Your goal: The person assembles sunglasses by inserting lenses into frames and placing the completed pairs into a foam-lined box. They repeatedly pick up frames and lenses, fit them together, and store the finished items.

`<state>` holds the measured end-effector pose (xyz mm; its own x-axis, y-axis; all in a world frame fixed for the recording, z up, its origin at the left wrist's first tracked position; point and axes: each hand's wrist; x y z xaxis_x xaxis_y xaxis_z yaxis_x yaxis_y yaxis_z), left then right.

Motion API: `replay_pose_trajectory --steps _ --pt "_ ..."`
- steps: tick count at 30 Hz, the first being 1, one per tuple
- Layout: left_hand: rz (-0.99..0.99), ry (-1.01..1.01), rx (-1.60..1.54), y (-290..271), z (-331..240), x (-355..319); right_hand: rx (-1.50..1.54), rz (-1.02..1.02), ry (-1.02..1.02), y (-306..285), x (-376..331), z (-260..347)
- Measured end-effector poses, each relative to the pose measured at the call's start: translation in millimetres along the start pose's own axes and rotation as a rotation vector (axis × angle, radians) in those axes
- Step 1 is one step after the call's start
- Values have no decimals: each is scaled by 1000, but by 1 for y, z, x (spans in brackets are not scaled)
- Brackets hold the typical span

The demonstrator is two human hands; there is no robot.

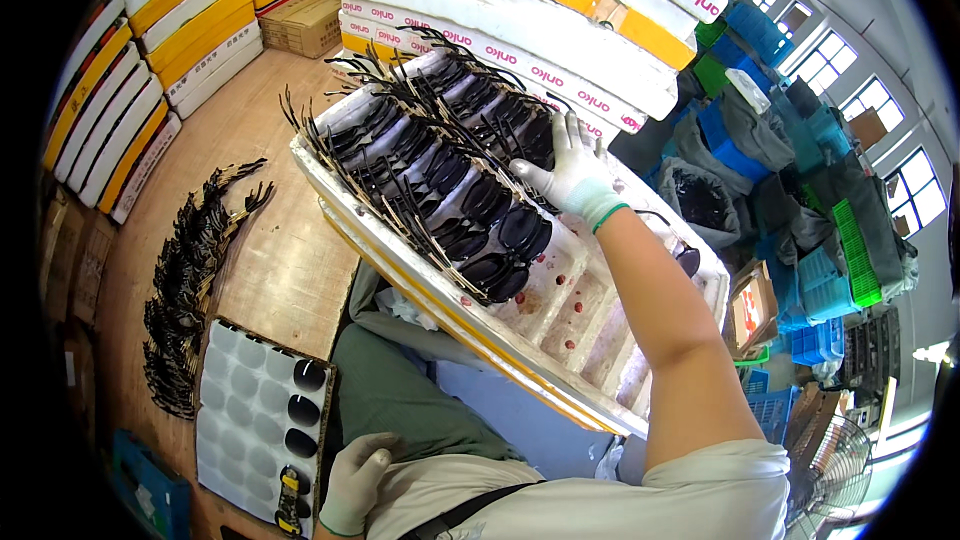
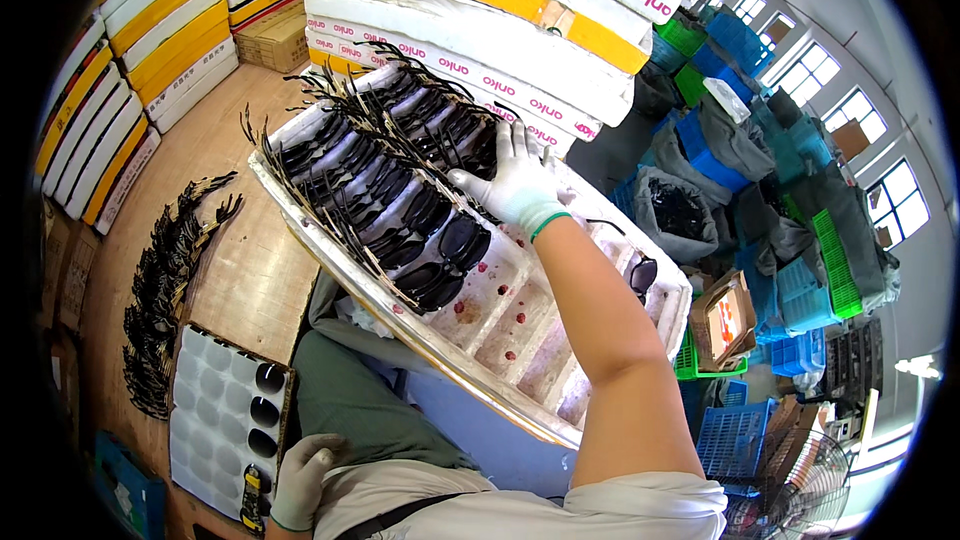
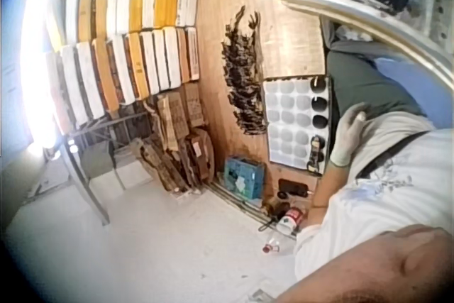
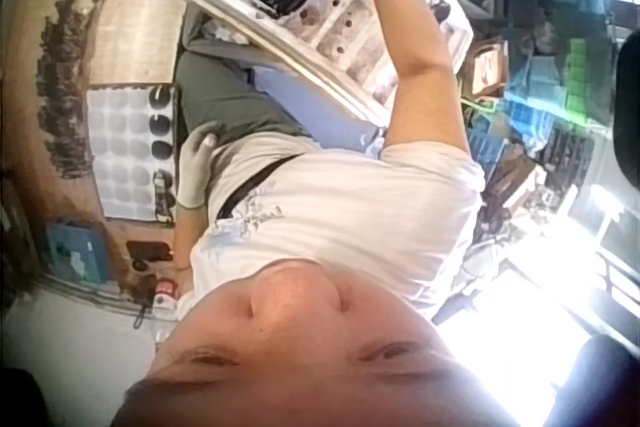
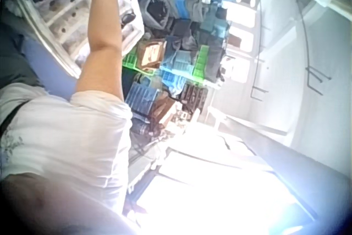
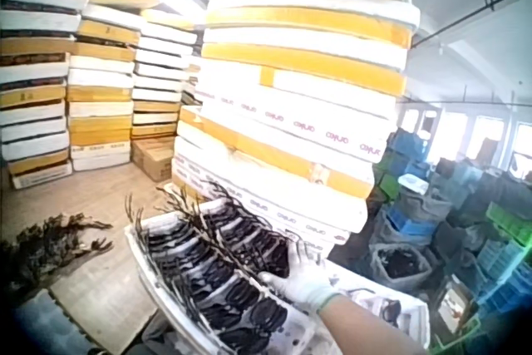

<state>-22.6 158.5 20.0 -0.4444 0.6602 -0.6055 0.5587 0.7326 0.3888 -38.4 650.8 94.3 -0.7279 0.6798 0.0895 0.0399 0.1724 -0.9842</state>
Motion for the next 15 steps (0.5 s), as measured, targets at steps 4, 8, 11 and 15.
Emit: replay_pose_trajectory --steps 4,8,11,15 --pt "-13 6 -3 7 -6 -1 17 -10 -21 -4 -4 -8" --pt "-24 86 53 6 3 1 18 -130 -103 -21 -33 -35" --pt "-66 34 27 15 -6 -5 70 -281 -57 -40 -71 -83" --pt "-69 -6 12 9 -4 -4 270 -336 192 -70 -142 -129"
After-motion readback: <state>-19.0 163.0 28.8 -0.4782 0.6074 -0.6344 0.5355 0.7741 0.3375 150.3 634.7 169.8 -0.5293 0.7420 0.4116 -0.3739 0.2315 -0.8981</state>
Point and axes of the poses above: each hand's wrist, its own x-axis towards the middle knuckle, its own y-axis out of the palm, z = x × y, and after that the axes turned 9 degrees about -x, right-handed
